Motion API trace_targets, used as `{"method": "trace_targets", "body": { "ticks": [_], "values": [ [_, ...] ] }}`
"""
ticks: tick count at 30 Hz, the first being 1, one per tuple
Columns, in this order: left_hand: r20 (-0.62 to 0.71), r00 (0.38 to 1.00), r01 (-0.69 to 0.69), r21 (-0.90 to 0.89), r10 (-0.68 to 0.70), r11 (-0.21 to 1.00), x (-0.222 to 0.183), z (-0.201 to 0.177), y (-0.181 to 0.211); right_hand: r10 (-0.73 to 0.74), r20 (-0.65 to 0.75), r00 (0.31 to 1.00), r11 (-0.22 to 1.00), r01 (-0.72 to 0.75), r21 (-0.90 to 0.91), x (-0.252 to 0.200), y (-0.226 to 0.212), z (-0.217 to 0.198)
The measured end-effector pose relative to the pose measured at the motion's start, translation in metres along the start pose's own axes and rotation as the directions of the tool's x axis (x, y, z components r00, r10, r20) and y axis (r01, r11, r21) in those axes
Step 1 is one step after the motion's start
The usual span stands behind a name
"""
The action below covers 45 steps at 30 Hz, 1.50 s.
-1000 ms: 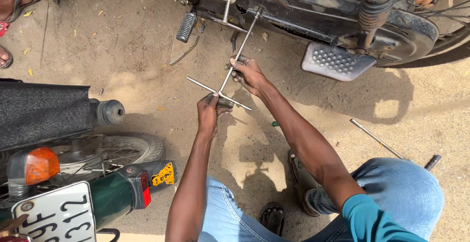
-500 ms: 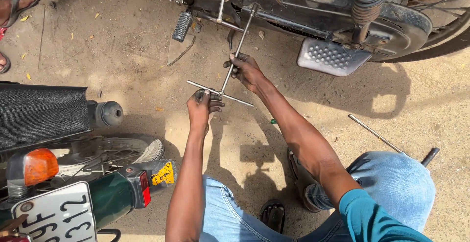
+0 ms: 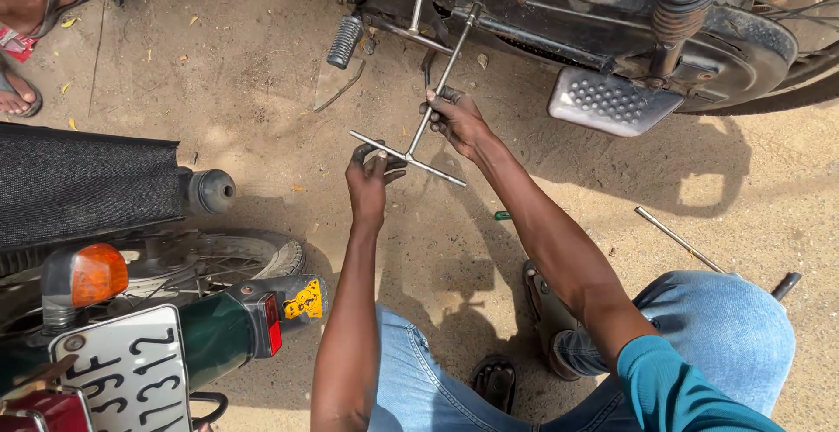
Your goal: Repairing a motorcycle by loosening and tightening bolts on the rear wheel and chain guard
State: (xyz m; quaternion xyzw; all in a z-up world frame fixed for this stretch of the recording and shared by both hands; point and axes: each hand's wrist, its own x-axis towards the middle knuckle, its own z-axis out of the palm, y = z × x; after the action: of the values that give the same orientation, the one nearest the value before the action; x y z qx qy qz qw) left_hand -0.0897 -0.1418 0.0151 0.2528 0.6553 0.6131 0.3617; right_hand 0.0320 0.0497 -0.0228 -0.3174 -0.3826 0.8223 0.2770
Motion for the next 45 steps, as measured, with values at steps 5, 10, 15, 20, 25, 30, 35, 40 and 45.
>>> {"method": "trace_targets", "body": {
  "ticks": [5,10,15,20,25,30,35,40,45],
  "values": [
    [-0.18,0.94,0.25,-0.219,-0.291,0.943,-0.005,0.007,0.032,0.03,0.073,0.997,0.987,-0.041,0.158,-0.015,-0.024,0.009],
    [-0.305,0.892,-0.056,0.658,0.334,0.751,-0.005,0.009,0.021,0.049,-0.045,0.998,0.998,-0.051,-0.043,-0.003,-0.011,-0.009],
    [-0.264,0.963,0.09,0.496,0.051,0.864,-0.017,0.023,0.06,0.029,-0.067,0.997,0.997,-0.033,-0.063,0.006,-0.002,-0.014],
    [-0.181,0.982,0.146,0.509,-0.061,0.848,-0.01,0.015,0.035,0.018,-0.091,0.996,0.998,-0.024,-0.064,0.005,0.004,-0.021],
    [-0.081,0.995,0.098,0.573,-0.062,0.814,0.001,0.019,-0.01,0.001,-0.104,0.995,0.999,-0.007,-0.053,0.004,0.005,-0.015],
    [-0.06,0.996,0.084,0.311,-0.069,0.947,0.0,0.029,0.003,-0.048,-0.122,0.991,0.999,0.046,-0.021,-0.005,0.002,-0.012],
    [-0.102,0.982,0.181,0.299,-0.157,0.937,-0.004,0.032,0.015,0.019,-0.238,0.971,0.99,-0.051,-0.13,-0.033,-0.026,0.002],
    [-0.105,0.986,0.148,0.157,-0.133,0.976,0.003,0.031,0.009,-0.228,-0.216,0.95,0.969,0.243,0.046,-0.021,-0.039,-0.032],
    [-0.12,0.985,0.143,0.196,-0.121,0.97,0.003,0.03,0.006,-0.319,-0.018,0.948,0.865,0.299,0.403,-0.026,-0.078,-0.021]
  ]
}}
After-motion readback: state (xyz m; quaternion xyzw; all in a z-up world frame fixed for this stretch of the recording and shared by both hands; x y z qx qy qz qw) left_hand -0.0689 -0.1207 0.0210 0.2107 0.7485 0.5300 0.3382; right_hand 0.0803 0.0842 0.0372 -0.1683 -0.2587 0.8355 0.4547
